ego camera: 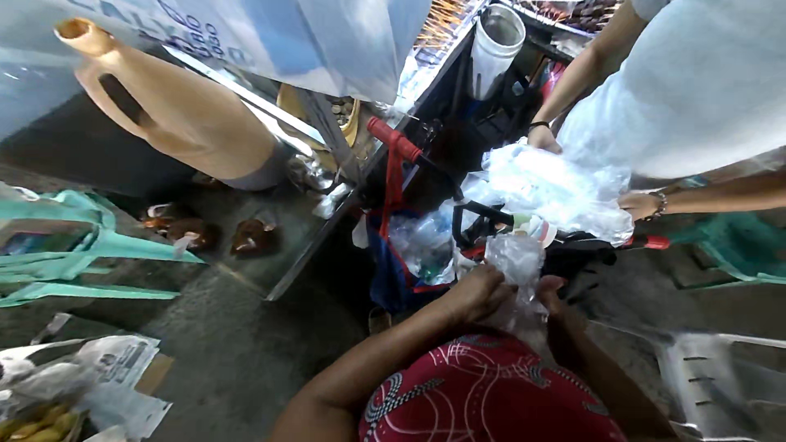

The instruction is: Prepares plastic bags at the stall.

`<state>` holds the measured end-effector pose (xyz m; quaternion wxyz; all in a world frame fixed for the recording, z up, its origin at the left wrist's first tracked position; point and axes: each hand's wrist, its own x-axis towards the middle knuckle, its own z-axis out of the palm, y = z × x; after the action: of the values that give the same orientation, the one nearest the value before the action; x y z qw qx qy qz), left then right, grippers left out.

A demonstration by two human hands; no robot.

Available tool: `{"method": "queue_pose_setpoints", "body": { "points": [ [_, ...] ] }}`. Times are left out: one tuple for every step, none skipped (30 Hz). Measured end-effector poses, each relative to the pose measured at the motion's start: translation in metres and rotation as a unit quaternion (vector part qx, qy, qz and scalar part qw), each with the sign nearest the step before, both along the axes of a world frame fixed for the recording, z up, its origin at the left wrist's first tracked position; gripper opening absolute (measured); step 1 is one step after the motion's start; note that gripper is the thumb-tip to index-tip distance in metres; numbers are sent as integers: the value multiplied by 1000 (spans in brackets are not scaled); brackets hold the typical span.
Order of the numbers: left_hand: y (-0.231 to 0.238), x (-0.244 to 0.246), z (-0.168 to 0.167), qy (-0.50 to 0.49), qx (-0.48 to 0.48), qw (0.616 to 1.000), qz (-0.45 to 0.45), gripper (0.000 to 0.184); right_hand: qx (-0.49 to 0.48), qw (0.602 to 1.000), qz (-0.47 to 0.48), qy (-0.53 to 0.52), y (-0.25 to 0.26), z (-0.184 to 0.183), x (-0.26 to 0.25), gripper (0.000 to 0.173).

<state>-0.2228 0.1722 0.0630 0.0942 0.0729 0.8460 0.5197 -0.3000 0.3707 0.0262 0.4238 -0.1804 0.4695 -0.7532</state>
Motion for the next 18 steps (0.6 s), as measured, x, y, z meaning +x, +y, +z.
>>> {"method": "queue_pose_setpoints", "body": {
  "points": [
    [1,-3,4,-29,-12,999,4,41,9,1000,7,-13,1,2,2,44],
    [2,-5,8,-58,-22,998,6,43,44,999,-5,-21,-4,9,6,46],
    [4,-7,9,-77,-28,997,7,41,99,995,-26,-22,-11,18,9,51],
    [5,-8,8,-79,-30,996,2,37,166,985,-46,-13,-20,28,11,51],
    [6,-8,6,-63,-30,998,-7,31,232,971,-63,4,-27,36,11,49],
    [9,-7,0,-26,-25,999,-12,24,278,958,-74,20,-32,37,8,47],
    [11,-6,-5,10,-26,999,-19,24,303,948,-86,38,-33,35,4,41],
    [14,-5,-11,42,-28,998,-25,26,320,941,-103,52,-34,32,0,33],
    [17,-4,-14,50,-26,998,-33,28,328,935,-126,46,-36,30,-5,27],
    [18,-3,-16,49,-20,998,-41,29,323,935,-144,24,-35,30,-9,23],
    [16,-2,-17,44,-14,998,-50,29,293,942,-160,-12,-32,30,-13,22],
    [13,-2,-17,30,-9,998,-61,27,218,959,-167,-63,-26,28,-18,26],
    [9,-1,-18,11,-5,997,-75,23,100,976,-146,-123,-15,20,-26,33],
    [6,0,-22,-8,0,996,-86,18,5,980,-116,-160,-4,11,-35,34],
    [1,2,-26,-37,7,994,-99,18,-48,980,-97,-165,4,4,-45,32],
    [-2,4,-33,-67,19,992,-108,21,-66,981,-89,-158,10,2,-53,28],
    [-5,6,-41,-100,26,988,-111,25,-69,981,-93,-159,13,5,-58,27],
    [-9,6,-47,-132,22,985,-109,26,-54,978,-111,-166,14,12,-60,29]
  ]
}}
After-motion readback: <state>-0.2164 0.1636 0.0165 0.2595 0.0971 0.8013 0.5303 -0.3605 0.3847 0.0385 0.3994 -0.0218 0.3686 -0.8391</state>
